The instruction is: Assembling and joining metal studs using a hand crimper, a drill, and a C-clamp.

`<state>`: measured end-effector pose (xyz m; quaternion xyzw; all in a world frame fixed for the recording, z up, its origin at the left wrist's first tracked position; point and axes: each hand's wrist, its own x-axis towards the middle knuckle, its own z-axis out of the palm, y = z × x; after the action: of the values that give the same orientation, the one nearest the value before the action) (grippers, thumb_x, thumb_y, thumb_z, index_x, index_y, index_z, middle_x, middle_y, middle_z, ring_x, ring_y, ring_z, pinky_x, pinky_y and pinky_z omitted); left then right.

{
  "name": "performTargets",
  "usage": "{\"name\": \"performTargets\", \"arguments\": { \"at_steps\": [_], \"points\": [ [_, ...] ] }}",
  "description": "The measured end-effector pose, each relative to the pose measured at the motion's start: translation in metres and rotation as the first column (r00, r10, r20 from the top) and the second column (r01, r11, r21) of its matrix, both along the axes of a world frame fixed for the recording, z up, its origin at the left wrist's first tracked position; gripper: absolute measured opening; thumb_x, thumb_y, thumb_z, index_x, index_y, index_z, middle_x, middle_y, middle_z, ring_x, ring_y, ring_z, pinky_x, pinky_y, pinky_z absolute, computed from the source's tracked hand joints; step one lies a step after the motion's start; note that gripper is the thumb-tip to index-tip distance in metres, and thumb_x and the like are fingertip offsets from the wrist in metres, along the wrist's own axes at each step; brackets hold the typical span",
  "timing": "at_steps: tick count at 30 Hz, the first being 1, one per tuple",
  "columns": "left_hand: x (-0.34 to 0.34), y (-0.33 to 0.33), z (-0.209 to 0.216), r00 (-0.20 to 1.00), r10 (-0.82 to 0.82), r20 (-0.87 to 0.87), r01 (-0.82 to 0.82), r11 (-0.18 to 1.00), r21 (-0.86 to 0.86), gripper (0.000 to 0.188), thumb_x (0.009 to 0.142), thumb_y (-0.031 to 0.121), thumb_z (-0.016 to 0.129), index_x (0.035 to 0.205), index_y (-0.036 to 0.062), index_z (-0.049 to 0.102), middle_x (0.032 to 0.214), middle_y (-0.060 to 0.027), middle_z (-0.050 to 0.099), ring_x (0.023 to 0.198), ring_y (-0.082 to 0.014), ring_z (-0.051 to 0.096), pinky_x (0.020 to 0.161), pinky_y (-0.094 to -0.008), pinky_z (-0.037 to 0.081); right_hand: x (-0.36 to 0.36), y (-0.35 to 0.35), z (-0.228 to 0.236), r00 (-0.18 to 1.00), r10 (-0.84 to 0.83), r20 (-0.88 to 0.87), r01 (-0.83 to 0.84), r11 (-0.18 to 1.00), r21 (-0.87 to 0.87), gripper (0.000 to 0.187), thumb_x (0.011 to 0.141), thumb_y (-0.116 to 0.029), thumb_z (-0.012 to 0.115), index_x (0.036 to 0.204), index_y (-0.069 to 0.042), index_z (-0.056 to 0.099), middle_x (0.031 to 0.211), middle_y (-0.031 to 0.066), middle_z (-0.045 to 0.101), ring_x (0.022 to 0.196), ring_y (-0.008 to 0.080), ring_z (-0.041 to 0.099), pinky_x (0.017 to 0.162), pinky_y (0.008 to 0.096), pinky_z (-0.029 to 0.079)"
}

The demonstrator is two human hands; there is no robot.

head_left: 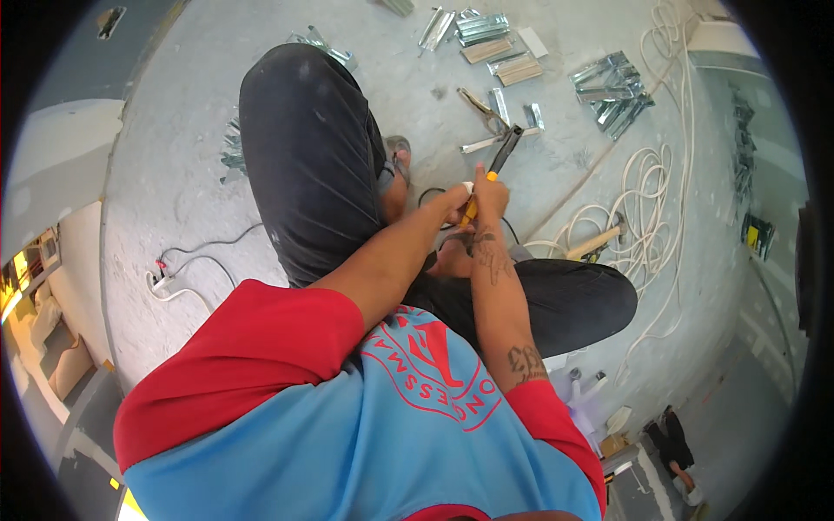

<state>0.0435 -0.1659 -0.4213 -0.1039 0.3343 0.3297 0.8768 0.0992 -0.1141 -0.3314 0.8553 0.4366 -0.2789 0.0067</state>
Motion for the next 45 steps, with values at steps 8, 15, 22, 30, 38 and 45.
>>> {"name": "performTargets", "arguments": {
  "at_steps": [8,15,22,30,38,45],
  "points": [
    [-0.005,0.001,-0.001,0.958,-0.19,-0.217,0.186,0.982,-0.037,0.044,0.091,0.06,0.053,0.089,0.0173,0.06,0.07,-0.0004,0.048,0.058,-0.0172,0.045,0.054,-0.0432,0.049,0.063,0.048,0.058,0.571,-0.422,-0.704,0.249,0.906,-0.341,0.091,0.069,-0.082,0.06,0.113,-0.002,0.06,0.076,0.0107,0.064,0.066,0.0289,0.062,0.069,0.047,0.054],
    [-0.007,0.008,0.029,0.988,-0.135,-0.071,0.134,0.991,-0.006,0.044,0.098,0.053,0.043,0.099,0.0129,0.061,0.088,-0.0073,0.066,0.072,-0.0239,0.064,0.06,-0.0444,0.052,0.02,0.004,-0.028,0.739,-0.333,-0.586,0.275,0.943,-0.189,0.08,0.076,-0.075,0.06,0.088,0.003,0.068,0.081,0.0101,0.067,0.076,0.0238,0.064,0.07,0.0334,0.049],
    [-0.018,0.001,0.041,0.986,-0.138,-0.09,0.133,0.989,-0.064,0.034,0.099,0.04,0.045,0.098,0.0098,0.06,0.086,-0.009,0.068,0.072,-0.0237,0.065,0.057,-0.042,0.053,0.012,-0.001,-0.03,0.789,-0.272,-0.551,0.255,0.961,-0.109,0.082,0.08,-0.073,0.056,0.087,0.008,0.069,0.09,0.0183,0.07,0.085,0.0285,0.066,0.074,0.039,0.049],
    [-0.008,-0.003,0.012,0.996,0.057,-0.064,-0.054,0.997,0.058,0.024,0.095,0.024,0.052,0.101,0.002,0.06,0.092,-0.0104,0.067,0.079,-0.023,0.066,0.072,-0.0398,0.056,-0.006,-0.005,-0.007,0.997,-0.042,-0.065,0.039,0.998,-0.042,0.078,0.083,-0.072,0.05,0.09,0.003,0.072,0.095,0.0232,0.07,0.093,0.0383,0.066,0.082,0.0446,0.05],
    [-0.001,0.001,-0.015,0.949,-0.041,-0.313,0.035,0.999,-0.024,0.047,0.092,0.056,0.056,0.084,0.0095,0.06,0.068,-0.0041,0.056,0.058,-0.0178,0.053,0.051,-0.032,0.046,0.056,0.045,0.055,0.569,-0.415,-0.71,0.21,0.908,-0.363,0.075,0.074,-0.072,0.066,0.098,-0.001,0.067,0.078,0.012,0.067,0.071,0.0263,0.065,0.072,0.0433,0.051],
    [-0.001,0.005,-0.011,0.983,-0.123,-0.138,0.131,0.99,0.052,0.049,0.096,0.054,0.046,0.104,0.0084,0.062,0.089,-0.0065,0.066,0.079,-0.0238,0.064,0.07,-0.0376,0.054,0.019,0.009,-0.004,0.702,-0.324,-0.634,0.215,0.945,-0.246,0.068,0.076,-0.068,0.067,0.086,-0.001,0.064,0.076,0.0081,0.061,0.07,0.019,0.058,0.065,0.032,0.047]
  ]
}}
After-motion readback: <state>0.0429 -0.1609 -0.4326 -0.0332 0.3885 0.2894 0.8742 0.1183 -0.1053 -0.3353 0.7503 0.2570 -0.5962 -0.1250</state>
